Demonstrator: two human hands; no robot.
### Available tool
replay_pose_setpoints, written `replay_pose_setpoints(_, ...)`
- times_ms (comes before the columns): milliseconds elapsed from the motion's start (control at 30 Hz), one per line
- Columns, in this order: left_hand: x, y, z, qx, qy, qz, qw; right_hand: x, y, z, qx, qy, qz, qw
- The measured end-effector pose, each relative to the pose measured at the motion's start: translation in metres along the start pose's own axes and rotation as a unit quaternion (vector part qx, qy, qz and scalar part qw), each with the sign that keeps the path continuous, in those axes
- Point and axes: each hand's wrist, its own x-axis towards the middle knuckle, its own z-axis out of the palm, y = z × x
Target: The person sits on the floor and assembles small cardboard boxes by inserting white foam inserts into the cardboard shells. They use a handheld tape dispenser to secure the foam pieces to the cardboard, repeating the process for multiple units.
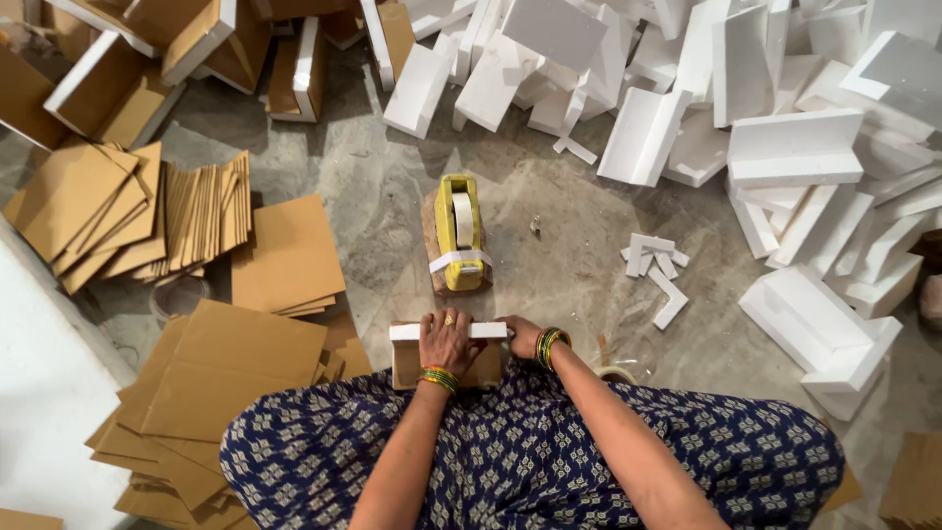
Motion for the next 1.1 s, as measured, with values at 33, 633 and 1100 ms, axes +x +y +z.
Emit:
replay_pose_setpoints(33,-0.002,0.002,0.003,-0.002,-0.003,0.001,1.000,-0.010,0.003,0.001,-0.080,-0.010,-0.073,0.994)
replay_pose_setpoints(633,0.007,-0.043,-0.001,-0.264,-0.013,0.015,0.964,-0.023,0.001,-0.108,-0.268,0.138,-0.047,0.952)
replay_pose_setpoints(1100,0.002,-0.036,-0.010,-0.201,-0.006,0.003,0.980,-0.014,-0.145,-0.034,0.250,0.218,-0.130,0.935)
